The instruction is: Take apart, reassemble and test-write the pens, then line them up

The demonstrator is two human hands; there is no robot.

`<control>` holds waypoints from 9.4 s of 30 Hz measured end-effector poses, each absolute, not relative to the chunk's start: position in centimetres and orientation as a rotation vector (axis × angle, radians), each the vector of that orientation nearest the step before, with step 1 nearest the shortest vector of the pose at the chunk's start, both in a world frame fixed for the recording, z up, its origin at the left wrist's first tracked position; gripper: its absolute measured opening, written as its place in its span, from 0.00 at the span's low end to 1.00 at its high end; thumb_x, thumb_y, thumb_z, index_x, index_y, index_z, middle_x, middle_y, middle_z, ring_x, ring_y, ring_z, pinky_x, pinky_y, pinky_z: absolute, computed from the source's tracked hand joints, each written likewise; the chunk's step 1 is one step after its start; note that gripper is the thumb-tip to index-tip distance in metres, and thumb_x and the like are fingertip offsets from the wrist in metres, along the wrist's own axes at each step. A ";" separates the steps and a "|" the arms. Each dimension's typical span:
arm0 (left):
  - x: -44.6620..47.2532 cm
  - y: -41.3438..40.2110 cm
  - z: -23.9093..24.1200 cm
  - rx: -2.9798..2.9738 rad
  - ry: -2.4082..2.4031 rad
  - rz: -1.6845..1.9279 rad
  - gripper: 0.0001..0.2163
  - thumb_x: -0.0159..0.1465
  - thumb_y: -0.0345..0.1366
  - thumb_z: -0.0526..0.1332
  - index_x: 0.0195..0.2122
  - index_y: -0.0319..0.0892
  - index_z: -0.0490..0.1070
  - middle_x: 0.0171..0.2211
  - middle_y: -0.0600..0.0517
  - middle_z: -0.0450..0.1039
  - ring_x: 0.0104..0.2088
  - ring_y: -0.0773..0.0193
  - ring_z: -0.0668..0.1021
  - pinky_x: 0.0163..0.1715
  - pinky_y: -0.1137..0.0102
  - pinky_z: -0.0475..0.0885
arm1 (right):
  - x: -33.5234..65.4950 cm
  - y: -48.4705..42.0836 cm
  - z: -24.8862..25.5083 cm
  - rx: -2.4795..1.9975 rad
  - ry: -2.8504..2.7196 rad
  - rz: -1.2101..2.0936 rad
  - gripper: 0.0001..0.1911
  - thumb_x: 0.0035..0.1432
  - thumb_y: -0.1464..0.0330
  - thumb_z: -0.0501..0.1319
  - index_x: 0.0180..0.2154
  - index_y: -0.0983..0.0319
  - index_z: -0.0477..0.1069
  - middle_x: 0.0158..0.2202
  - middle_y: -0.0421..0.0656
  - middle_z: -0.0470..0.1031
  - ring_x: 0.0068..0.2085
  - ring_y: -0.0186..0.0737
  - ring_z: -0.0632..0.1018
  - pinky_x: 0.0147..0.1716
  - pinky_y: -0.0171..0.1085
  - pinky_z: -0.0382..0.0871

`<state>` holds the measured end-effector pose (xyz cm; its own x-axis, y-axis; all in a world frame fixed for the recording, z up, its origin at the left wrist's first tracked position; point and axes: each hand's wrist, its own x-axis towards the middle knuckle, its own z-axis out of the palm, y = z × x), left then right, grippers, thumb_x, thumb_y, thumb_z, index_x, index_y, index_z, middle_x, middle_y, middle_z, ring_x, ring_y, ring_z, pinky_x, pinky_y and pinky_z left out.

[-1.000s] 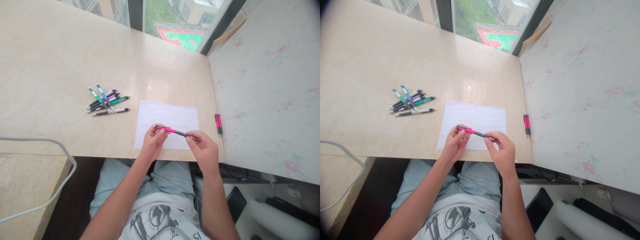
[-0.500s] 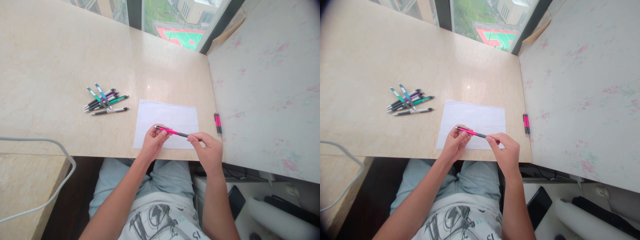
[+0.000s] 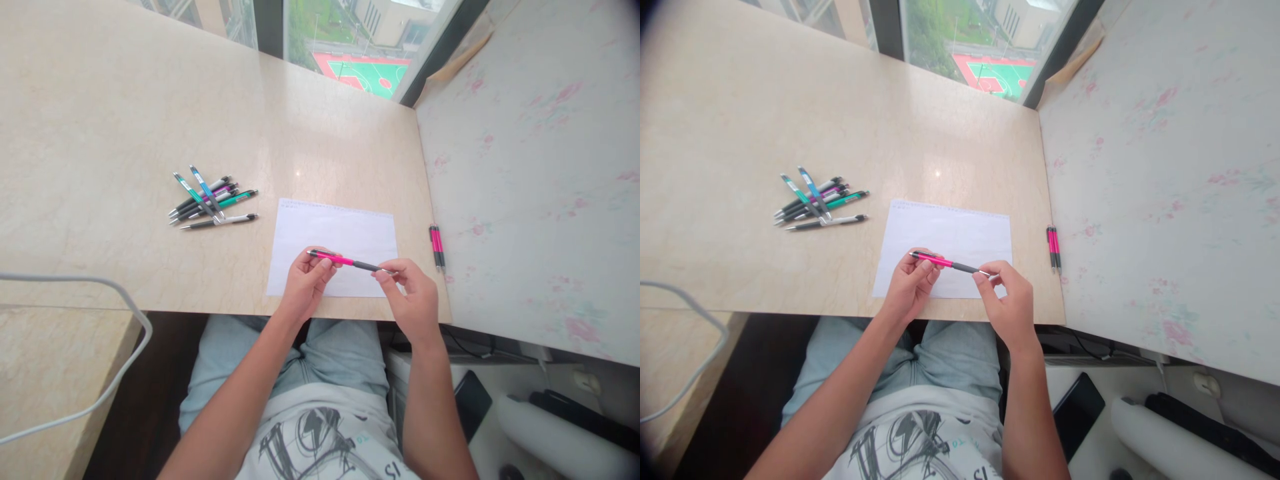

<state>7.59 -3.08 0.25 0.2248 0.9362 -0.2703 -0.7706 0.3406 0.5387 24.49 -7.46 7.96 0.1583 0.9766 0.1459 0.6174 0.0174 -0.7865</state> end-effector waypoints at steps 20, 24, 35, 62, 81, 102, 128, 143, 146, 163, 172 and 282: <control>7.7 -3.2 0.4 0.357 0.661 1.180 0.10 0.55 0.33 0.72 0.36 0.41 0.75 0.35 0.50 0.80 0.37 0.68 0.81 0.40 0.75 0.75 | 24.8 -7.3 7.4 -1.645 -1.571 0.644 0.13 0.65 0.61 0.58 0.30 0.60 0.70 0.27 0.39 0.72 0.31 0.37 0.74 0.32 0.36 0.67; 7.7 -3.2 0.4 0.359 0.653 1.177 0.10 0.55 0.32 0.73 0.36 0.41 0.75 0.34 0.51 0.80 0.36 0.68 0.81 0.40 0.75 0.75 | 24.8 -7.3 7.3 -1.687 -1.592 0.605 0.21 0.67 0.60 0.54 0.23 0.60 0.68 0.22 0.38 0.69 0.26 0.35 0.70 0.29 0.36 0.64; 7.7 -3.2 0.6 0.381 0.652 1.183 0.09 0.55 0.33 0.72 0.36 0.41 0.75 0.34 0.50 0.81 0.35 0.69 0.80 0.39 0.75 0.75 | 24.7 -7.4 7.3 -1.645 -1.551 0.585 0.18 0.66 0.60 0.56 0.26 0.60 0.69 0.24 0.39 0.71 0.28 0.36 0.73 0.29 0.37 0.65; 7.7 -3.2 0.5 0.410 0.639 1.193 0.07 0.58 0.33 0.70 0.36 0.41 0.75 0.35 0.51 0.79 0.35 0.69 0.80 0.39 0.75 0.74 | 24.4 -7.4 7.2 -1.667 -1.695 0.499 0.19 0.67 0.63 0.55 0.23 0.60 0.66 0.21 0.38 0.68 0.26 0.34 0.69 0.28 0.36 0.61; 7.7 -3.2 0.1 0.383 0.591 1.203 0.06 0.58 0.34 0.71 0.35 0.41 0.76 0.34 0.51 0.80 0.37 0.69 0.81 0.40 0.76 0.75 | 23.6 -7.7 6.3 -1.674 -1.650 0.460 0.21 0.68 0.64 0.54 0.21 0.60 0.62 0.19 0.37 0.63 0.24 0.33 0.66 0.27 0.35 0.57; 7.6 -3.4 0.1 0.560 0.645 1.125 0.17 0.52 0.43 0.74 0.26 0.40 0.67 0.23 0.57 0.68 0.22 0.73 0.67 0.22 0.76 0.60 | 20.6 -6.5 6.5 -1.502 -1.531 0.901 0.15 0.63 0.62 0.61 0.50 0.57 0.72 0.48 0.45 0.76 0.45 0.40 0.77 0.37 0.38 0.73; 7.4 -3.0 0.6 0.404 0.526 1.123 0.23 0.62 0.59 0.58 0.30 0.41 0.72 0.28 0.49 0.74 0.29 0.65 0.77 0.24 0.73 0.67 | 24.0 -6.2 10.5 -0.973 -0.540 1.199 0.24 0.62 0.50 0.54 0.22 0.59 0.60 0.17 0.32 0.49 0.17 0.29 0.54 0.16 0.32 0.51; 7.4 -3.0 0.6 0.385 0.524 1.121 0.19 0.64 0.53 0.59 0.31 0.41 0.72 0.29 0.49 0.74 0.30 0.65 0.76 0.28 0.72 0.68 | 26.6 -6.9 9.6 -0.496 -0.451 1.192 0.22 0.63 0.63 0.56 0.19 0.58 0.51 0.13 0.31 0.43 0.15 0.29 0.42 0.12 0.35 0.41; 7.4 -3.0 0.5 0.387 0.516 1.122 0.17 0.65 0.51 0.59 0.31 0.40 0.72 0.30 0.49 0.73 0.30 0.65 0.75 0.29 0.72 0.68 | 26.5 -6.8 9.7 -0.481 -0.431 1.196 0.23 0.64 0.62 0.55 0.19 0.58 0.50 0.13 0.31 0.43 0.15 0.29 0.41 0.12 0.35 0.41; 7.4 -3.0 0.5 0.439 0.539 1.118 0.14 0.64 0.48 0.61 0.32 0.41 0.72 0.28 0.50 0.73 0.29 0.66 0.73 0.29 0.72 0.67 | 26.2 -6.8 9.8 -0.569 -0.526 1.164 0.21 0.64 0.61 0.55 0.19 0.58 0.54 0.14 0.31 0.42 0.15 0.31 0.41 0.12 0.35 0.43; 5.1 -2.8 1.9 0.668 0.684 1.224 0.10 0.63 0.43 0.63 0.33 0.42 0.74 0.31 0.49 0.74 0.31 0.63 0.75 0.31 0.69 0.69 | 26.3 -6.8 9.5 -0.567 -0.461 1.163 0.24 0.65 0.57 0.52 0.19 0.57 0.55 0.14 0.31 0.45 0.15 0.30 0.43 0.12 0.35 0.44; -2.0 -0.2 1.0 2.323 1.401 0.475 0.12 0.68 0.37 0.56 0.51 0.45 0.70 0.59 0.44 0.67 0.53 0.48 0.70 0.51 0.53 0.67 | 13.6 8.8 -1.2 -1.680 -1.476 0.432 0.19 0.64 0.59 0.56 0.22 0.58 0.57 0.19 0.35 0.61 0.23 0.33 0.63 0.25 0.34 0.56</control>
<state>-2.05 -0.15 0.96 0.4445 0.8914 0.0881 0.7609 -0.4276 0.4880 13.63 8.76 -1.19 0.2478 0.9328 0.2617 0.6441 0.0432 -0.7637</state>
